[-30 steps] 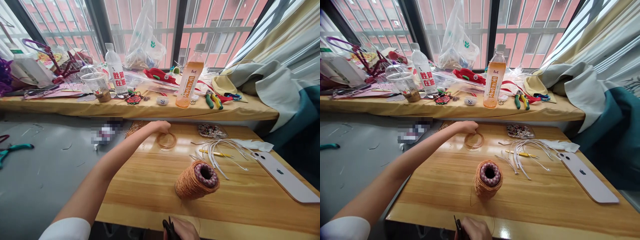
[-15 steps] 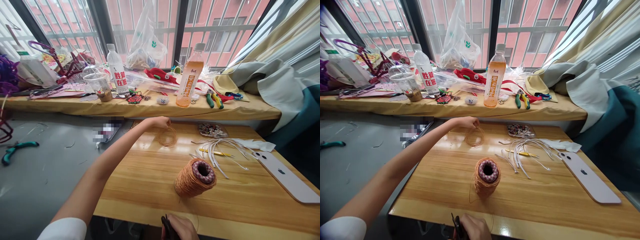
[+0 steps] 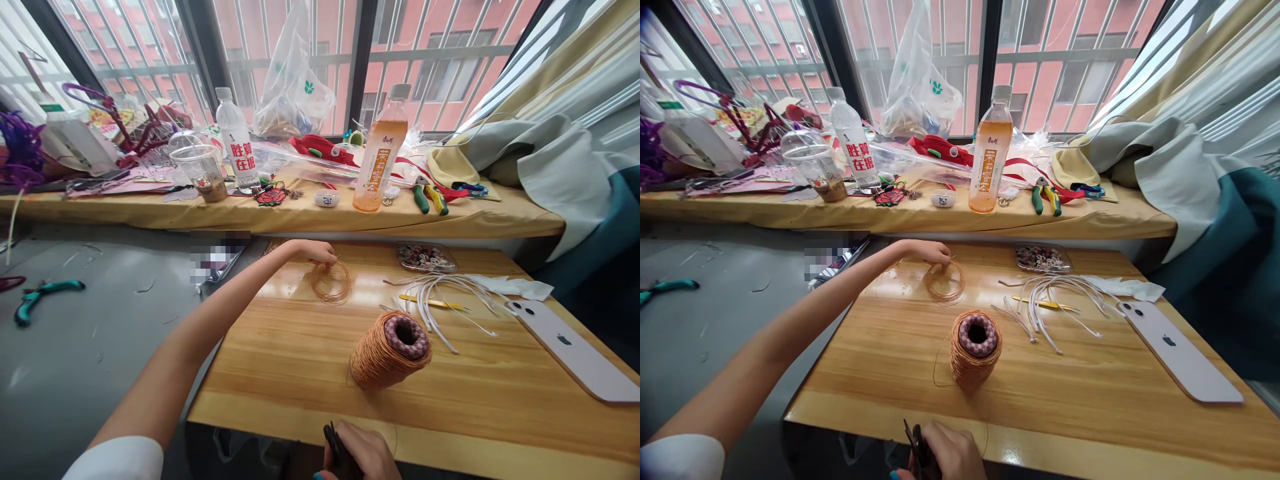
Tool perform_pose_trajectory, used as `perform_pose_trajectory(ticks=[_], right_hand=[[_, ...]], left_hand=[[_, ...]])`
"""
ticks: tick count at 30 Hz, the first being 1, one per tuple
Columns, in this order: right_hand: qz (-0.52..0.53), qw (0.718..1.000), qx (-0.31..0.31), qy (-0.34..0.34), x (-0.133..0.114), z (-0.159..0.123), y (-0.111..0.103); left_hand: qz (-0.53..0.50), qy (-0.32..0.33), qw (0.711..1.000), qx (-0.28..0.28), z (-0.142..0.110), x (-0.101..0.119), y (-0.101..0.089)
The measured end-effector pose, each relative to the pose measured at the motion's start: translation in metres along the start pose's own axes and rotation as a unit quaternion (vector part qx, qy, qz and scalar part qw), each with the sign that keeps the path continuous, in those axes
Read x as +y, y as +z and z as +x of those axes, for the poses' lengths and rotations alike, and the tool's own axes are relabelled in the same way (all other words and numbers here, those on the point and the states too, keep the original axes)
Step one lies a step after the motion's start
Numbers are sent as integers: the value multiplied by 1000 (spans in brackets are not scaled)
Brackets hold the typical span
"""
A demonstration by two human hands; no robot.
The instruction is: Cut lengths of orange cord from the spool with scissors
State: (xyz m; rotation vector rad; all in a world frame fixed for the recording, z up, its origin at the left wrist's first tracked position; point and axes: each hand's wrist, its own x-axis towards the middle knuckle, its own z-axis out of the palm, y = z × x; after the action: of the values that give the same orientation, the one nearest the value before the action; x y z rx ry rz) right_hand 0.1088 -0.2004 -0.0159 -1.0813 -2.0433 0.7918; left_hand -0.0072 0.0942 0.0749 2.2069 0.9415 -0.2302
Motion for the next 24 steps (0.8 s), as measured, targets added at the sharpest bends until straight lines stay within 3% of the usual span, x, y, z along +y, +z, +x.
perform_pose_trajectory(ticks=[5, 11, 18, 24], right_hand=[[-14, 1000, 8, -3, -2, 0, 0], [-28, 999, 19, -7, -6, 4, -2], [-41, 998, 44, -22, -14, 7, -3], [-38, 994, 94, -40, -9, 6, 7]], left_hand=[[-32, 7, 999, -12, -3, -4, 0], [64, 26, 996, 54, -18, -7, -13], [76, 56, 986, 137, -73, 19, -41], [-16, 60, 973, 222, -118, 45, -53]])
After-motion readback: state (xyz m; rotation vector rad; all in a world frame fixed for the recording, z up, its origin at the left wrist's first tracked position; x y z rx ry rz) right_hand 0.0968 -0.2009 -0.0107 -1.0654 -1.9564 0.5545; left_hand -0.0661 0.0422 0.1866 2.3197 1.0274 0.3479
